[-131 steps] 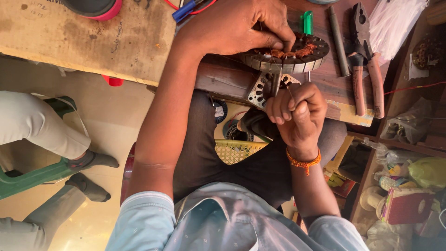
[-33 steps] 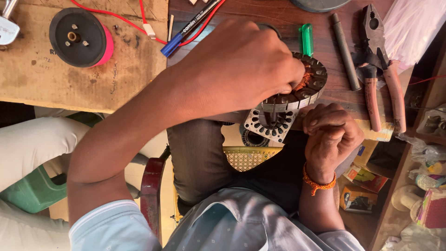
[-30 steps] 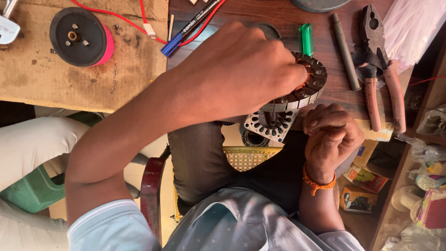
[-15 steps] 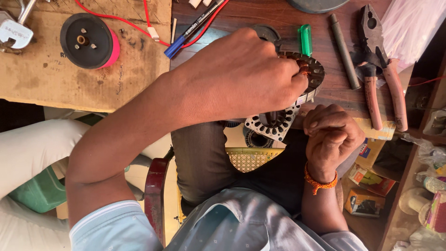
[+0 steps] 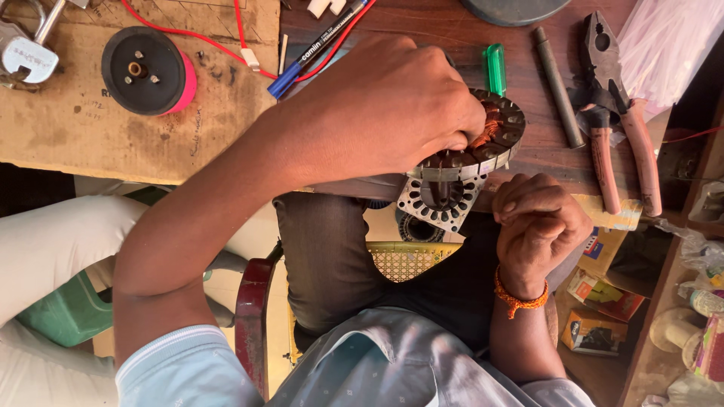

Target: The person sits at a workbench assembling a small electric motor, fitting the wound rotor into the stator housing and pressing and aligning the parts together by hand. They repeatedly reposition the housing and rotor, adjust the fit, and finally reach for a screwdriver on the bench.

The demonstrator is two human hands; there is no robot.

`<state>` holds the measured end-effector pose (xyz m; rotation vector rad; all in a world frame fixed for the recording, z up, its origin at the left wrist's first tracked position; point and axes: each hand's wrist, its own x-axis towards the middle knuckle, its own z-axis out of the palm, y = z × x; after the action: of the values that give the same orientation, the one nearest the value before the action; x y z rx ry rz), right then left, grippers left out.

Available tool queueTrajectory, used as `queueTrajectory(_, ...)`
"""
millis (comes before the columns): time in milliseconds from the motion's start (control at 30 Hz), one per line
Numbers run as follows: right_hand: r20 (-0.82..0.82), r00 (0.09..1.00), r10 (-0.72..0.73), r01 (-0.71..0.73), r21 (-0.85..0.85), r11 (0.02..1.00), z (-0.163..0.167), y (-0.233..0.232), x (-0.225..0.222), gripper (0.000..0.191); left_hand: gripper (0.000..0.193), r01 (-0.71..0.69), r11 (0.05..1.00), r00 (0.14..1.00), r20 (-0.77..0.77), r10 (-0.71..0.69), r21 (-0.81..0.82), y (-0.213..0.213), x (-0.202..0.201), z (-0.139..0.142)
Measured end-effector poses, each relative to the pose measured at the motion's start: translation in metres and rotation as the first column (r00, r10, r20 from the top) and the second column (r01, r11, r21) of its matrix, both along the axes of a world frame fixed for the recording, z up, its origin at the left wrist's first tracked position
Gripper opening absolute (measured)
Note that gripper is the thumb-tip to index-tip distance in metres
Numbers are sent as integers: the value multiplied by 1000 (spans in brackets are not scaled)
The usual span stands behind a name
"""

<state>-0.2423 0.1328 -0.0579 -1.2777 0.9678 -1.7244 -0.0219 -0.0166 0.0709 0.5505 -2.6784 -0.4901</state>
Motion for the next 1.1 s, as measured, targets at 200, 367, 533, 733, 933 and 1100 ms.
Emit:
queueTrajectory(200,-5,1000,2,-2,4,1000,-2,0,0,60,8,3,991,997,78,7,-135,4,0,3)
queueTrajectory(367,-1,1000,-5,5,5,1000,-4,1,0,61,9,16,971,986,167,25,-239,6,-4,4)
queueTrajectory(533,12,1000,-3,3,1,1000,-5,2,-1,62,19,-10,977,997,79,28,-213,1,-6,4)
queueTrajectory(733,35,999,7,-6,-25,1000,-5,4,-1,64,18,-84,976,994,48,96,-202,5,-8,2)
queueTrajectory(933,36,999,20,-18,-53,998,-4,3,-1,64,13,-165,974,980,84,180,-155,8,-15,1)
queueTrajectory(1100,44,998,34,-31,-62,998,-3,3,-1,64,11,-143,977,983,95,159,-156,13,-15,-3)
